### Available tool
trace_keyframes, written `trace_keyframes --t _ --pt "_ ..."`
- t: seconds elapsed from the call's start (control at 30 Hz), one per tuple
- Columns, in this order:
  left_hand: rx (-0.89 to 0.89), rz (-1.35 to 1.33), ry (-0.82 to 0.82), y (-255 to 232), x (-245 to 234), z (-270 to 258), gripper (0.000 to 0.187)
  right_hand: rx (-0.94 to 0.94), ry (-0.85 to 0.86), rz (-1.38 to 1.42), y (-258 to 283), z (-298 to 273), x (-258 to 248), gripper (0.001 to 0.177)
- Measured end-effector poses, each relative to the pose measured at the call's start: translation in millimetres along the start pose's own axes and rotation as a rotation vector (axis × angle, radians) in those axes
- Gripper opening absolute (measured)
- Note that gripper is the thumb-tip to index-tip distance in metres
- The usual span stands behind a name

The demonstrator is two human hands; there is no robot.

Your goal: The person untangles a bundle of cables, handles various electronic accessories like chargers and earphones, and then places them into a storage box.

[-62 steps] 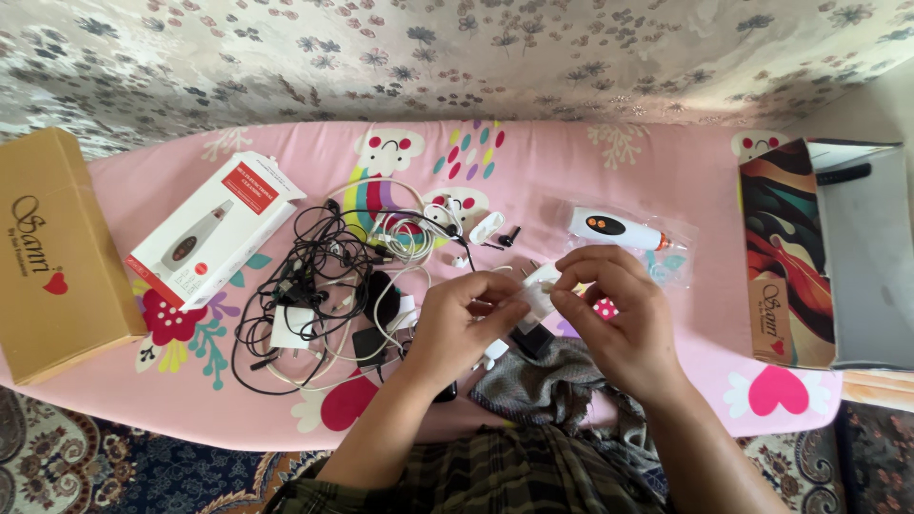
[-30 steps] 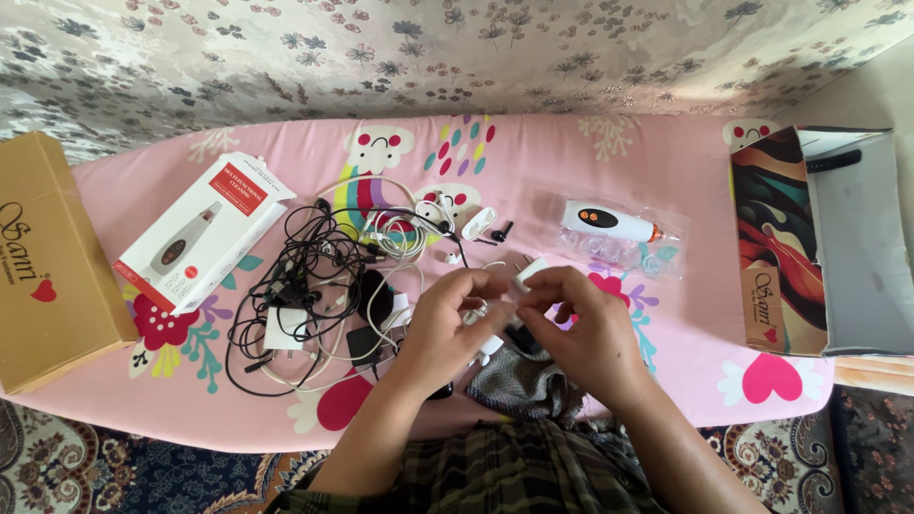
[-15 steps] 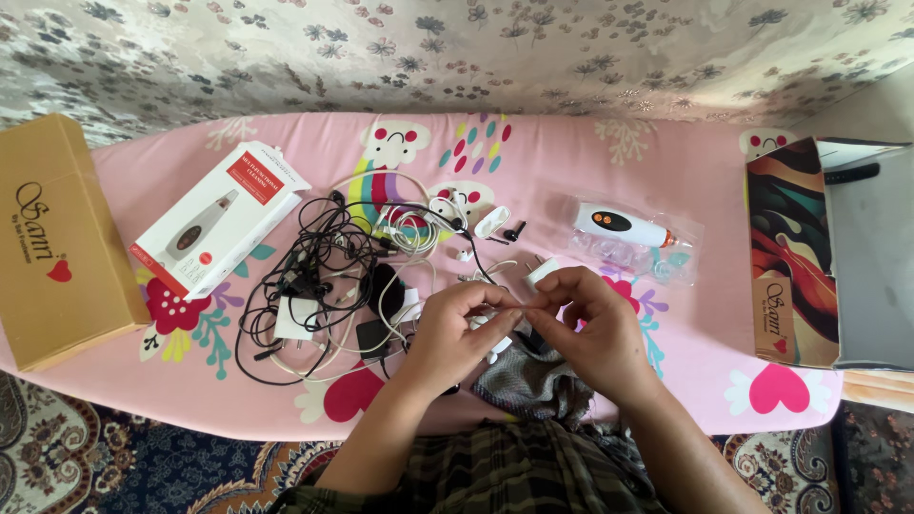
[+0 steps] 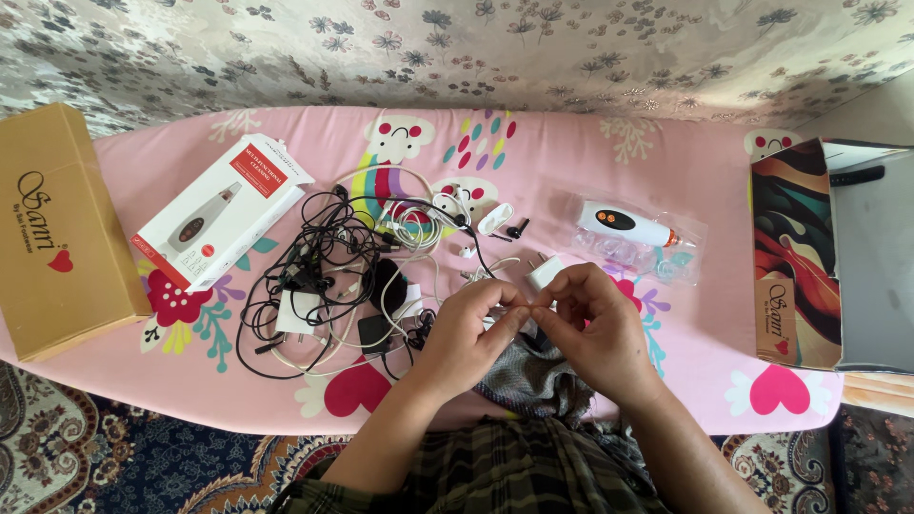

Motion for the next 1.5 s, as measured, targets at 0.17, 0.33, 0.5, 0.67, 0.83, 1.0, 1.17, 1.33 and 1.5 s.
trace_keyframes --t 0.17,0.33,0.5,0.67,0.83,1.0,1.17,1.33,1.5 --pt "-0.021 -0.015 -0.046 -2 1 1 0.014 -0.013 -0.025 -0.054 5 -1 -2 0.025" --pt "-0.018 0.011 -0.036 -3 2 1 0.013 0.000 -0.010 -0.040 5 -2 -2 0.022" --pt "0.094 0.069 -0.031 -8 2 1 0.012 -0.003 0.011 -0.016 3 -3 -1 0.022" --pt "0.028 0.019 -0.057 -5 5 0 0.012 -0.019 0.007 -0.003 5 -4 -2 0.018" --pt "-0.046 -0.067 -0.087 2 5 -2 0.011 -0.035 0.000 -0.039 8 -3 -8 0.018" --pt "-0.114 -0.079 -0.078 4 3 -3 0.012 -0.018 -0.015 -0.039 6 -3 -8 0.018" --pt "-0.073 -0.086 -0.084 5 0 -3 0.012 -0.004 -0.020 -0.029 2 -3 -11 0.017" --pt "-0.103 -0.088 -0.103 5 -1 -3 0.013 -0.010 -0.056 -0.023 5 -2 -13 0.019" --pt "-0.052 -0.046 -0.104 4 0 -4 0.011 -0.010 -0.027 0.008 3 -2 -12 0.018"
Point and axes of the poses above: each hand's wrist, its own z-axis towards the middle knuckle, its own x-axis out of the palm, y = z × x, the point moved 2 cm from there along z, towards the middle knuckle, and after that the axes turned 9 degrees about x, right-handed, at the moved point
